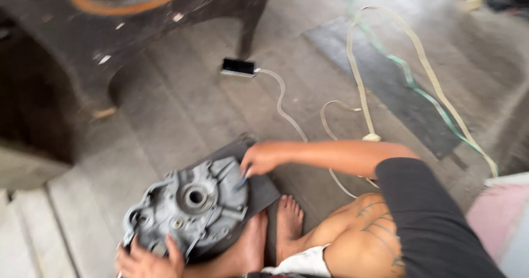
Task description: Cleaning a motorcycle engine casing using a small brush to remove dirt from crevices.
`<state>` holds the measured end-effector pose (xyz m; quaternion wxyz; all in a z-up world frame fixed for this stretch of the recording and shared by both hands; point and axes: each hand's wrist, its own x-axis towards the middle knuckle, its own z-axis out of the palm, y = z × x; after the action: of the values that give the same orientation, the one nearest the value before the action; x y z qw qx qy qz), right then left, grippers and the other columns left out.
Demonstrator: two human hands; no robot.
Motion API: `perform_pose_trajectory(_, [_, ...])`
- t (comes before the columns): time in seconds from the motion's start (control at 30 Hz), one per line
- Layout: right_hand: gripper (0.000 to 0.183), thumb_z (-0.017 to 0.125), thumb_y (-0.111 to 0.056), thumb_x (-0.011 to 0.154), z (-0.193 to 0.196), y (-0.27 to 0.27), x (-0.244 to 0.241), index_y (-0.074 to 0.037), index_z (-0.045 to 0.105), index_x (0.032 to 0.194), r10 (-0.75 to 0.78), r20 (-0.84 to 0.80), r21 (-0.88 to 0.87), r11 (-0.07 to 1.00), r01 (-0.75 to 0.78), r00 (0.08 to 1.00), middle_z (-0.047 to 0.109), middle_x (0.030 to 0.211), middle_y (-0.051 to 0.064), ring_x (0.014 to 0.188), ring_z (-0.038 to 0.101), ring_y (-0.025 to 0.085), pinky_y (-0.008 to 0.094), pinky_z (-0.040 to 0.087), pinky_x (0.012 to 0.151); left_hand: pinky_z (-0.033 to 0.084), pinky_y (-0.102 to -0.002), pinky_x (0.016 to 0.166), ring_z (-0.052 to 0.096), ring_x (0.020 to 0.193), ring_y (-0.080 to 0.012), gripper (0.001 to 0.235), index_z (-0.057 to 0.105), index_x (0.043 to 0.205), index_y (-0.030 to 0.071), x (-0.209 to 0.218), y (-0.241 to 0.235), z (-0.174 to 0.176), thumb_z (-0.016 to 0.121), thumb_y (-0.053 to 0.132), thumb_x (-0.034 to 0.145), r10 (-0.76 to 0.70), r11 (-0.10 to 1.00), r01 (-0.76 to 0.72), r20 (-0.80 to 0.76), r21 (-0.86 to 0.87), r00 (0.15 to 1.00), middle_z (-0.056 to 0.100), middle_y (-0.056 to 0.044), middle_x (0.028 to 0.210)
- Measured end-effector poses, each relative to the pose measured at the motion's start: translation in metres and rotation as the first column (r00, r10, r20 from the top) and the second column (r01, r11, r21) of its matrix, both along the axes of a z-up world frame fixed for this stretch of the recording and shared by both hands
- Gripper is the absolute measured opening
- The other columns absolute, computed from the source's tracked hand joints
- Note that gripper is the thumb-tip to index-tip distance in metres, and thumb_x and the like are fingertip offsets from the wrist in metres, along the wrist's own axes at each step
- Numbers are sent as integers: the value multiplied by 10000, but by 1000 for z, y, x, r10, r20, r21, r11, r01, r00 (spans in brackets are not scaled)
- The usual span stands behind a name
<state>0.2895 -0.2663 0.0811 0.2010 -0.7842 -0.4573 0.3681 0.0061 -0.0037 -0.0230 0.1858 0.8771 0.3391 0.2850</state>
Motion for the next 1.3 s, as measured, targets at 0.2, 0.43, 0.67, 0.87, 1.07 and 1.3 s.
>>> perform_pose_trajectory(0.2, [223, 738, -265, 928, 34, 18, -31, -207, 788, 1138, -28, 15, -277, 960, 31, 999, 789, 1117, 72, 1123, 703, 332, 488, 551, 954, 260, -528, 1138, 483, 1391, -324, 719, 576, 1398, 137, -4, 2, 30, 689, 543, 815, 119, 988, -72, -375, 135, 919, 527, -160, 1490])
perform_pose_trajectory(0.43, [244, 695, -404, 932, 38, 33, -7, -328, 798, 1139, 25, 218, -430, 900, 73, 976, 792, 1167, -6, 1152, 714, 265, 450, 557, 1006, 238, -535, 1136, 424, 1408, -318, 724, 533, 1391, 141, -5, 3, 37, 654, 566, 817, 139, 989, -105, -413, 105, 900, 488, -161, 1506])
perform_pose_trajectory(0.67, [238, 728, -257, 926, 17, 33, 4, -131, 809, 1112, -132, 93, -220, 964, 150, 987, 794, 1080, 183, 1033, 738, 382, 490, 584, 900, 216, -570, 1129, 400, 1406, -360, 734, 488, 1420, 98, -10, 5, 39, 660, 509, 836, 64, 998, -67, -359, 4, 931, 455, -207, 1519])
perform_pose_trajectory(0.87, [277, 744, -352, 916, 47, 51, -4, -214, 817, 1144, -53, 195, -382, 916, 125, 979, 793, 1134, 139, 1046, 754, 351, 476, 619, 863, 239, -561, 1115, 405, 1388, -346, 743, 475, 1417, 90, -11, 8, 33, 665, 514, 837, 45, 999, -50, -315, -6, 948, 454, -192, 1498])
perform_pose_trajectory(1.07, [257, 722, -380, 936, 57, 59, 5, -265, 816, 1146, -2, 313, -417, 898, 140, 950, 798, 1126, 127, 996, 769, 353, 479, 625, 813, 383, -517, 1008, 547, 1190, -291, 640, 491, 1398, 88, -12, 32, 33, 679, 426, 889, 40, 982, -63, -129, -178, 991, 576, -107, 1296])
perform_pose_trajectory(1.3, [318, 665, -408, 926, 84, 73, 15, -244, 799, 1164, 33, 492, -335, 930, 154, 870, 772, 814, 116, 707, 707, 337, 439, 555, 709, 364, -458, 980, 652, 1023, -323, 487, 576, 1308, -5, -10, 55, 47, 521, 371, 1005, 228, 837, -224, -55, -500, 972, 704, -169, 1205])
